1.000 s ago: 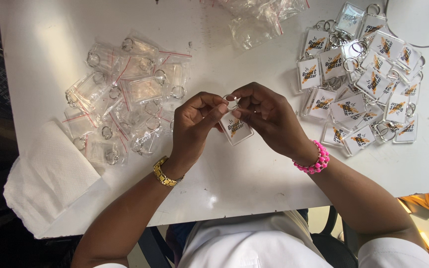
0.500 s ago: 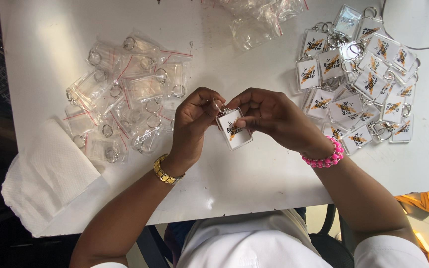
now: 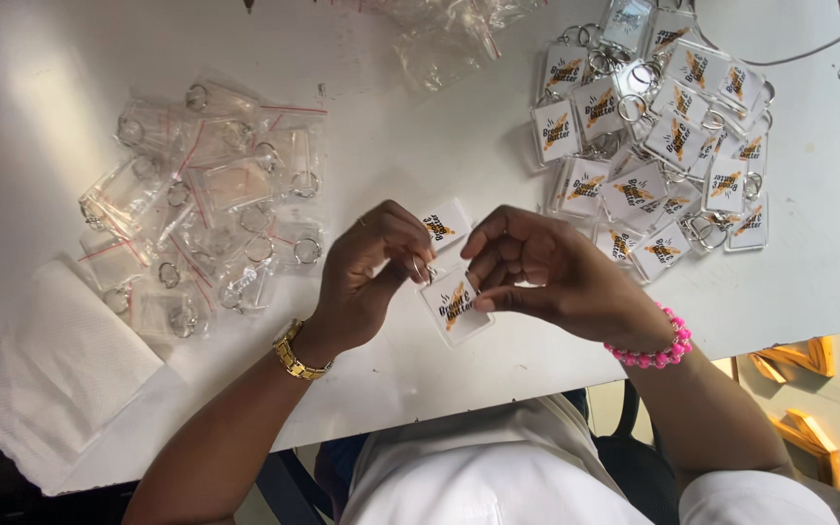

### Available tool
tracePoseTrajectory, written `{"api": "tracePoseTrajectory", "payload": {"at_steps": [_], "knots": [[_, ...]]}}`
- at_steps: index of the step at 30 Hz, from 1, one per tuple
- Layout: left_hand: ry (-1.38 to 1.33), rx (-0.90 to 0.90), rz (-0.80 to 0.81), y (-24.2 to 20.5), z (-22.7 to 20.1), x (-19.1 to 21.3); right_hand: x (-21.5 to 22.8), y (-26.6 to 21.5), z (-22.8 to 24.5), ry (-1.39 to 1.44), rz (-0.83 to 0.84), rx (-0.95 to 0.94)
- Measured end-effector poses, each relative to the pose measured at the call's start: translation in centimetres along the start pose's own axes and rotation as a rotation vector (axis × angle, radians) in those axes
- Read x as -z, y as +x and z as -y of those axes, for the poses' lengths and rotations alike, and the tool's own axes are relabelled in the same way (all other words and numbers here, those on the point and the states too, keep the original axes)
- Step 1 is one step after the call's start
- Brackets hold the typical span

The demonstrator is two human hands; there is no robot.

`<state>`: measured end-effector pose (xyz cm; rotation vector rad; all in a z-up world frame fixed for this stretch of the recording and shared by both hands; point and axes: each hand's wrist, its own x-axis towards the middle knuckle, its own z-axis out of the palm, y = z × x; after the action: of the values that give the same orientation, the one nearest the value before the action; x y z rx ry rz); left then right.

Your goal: The person assembles keychains by inserting a printed sticker into a clear acrylic holder and placing the completed unit into a small plastic bag. They repeat this process for multiple keychains, stacking the finished items on the table.

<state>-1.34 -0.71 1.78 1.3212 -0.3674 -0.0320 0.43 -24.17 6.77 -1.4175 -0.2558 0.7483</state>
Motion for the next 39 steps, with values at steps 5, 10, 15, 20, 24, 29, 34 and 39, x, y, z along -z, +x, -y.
{"api": "tracePoseTrajectory", "payload": {"at_steps": [5, 10, 15, 20, 24, 29, 34, 39], "knots": [[-0.243, 0.134, 0.102, -0.5, 1.2, -0.8, -0.4, -1.2, -1.9, 0.162, -0.001, -0.012], [-0.307, 0.200, 0.160, -1.0, 1.2, -1.5, -1.4, -1.8, -3.2, 0.190, -0.033, 0.053], [0.151, 0.071, 0.123, -0.4, 0.3, -0.9, -1.9, -2.0, -2.1, 0.161, -0.112, 0.107], [0.339, 0.041, 0.014, -0.3, -0.7, -1.1, -1.6, -2.9, -2.8, 0.195, -0.170, 0.135], [0.371, 0.099, 0.055, -0.3, -0.4, -1.6, -1.1, -3.9, -3.5, 0.254, -0.203, 0.142], [0.464, 0.007, 0.139, -0.3, 0.3, -1.6, 0.8, -6.6, -5.2, 0.314, -0.251, 0.126], [0.611, -0.123, 0.249, -0.5, 0.2, -3.0, 2.6, -9.2, -5.4, 0.353, -0.271, 0.078], [0.776, -0.216, 0.506, -0.6, -0.6, -7.0, 4.6, -10.3, -4.9, 0.309, -0.306, 0.006]]}}
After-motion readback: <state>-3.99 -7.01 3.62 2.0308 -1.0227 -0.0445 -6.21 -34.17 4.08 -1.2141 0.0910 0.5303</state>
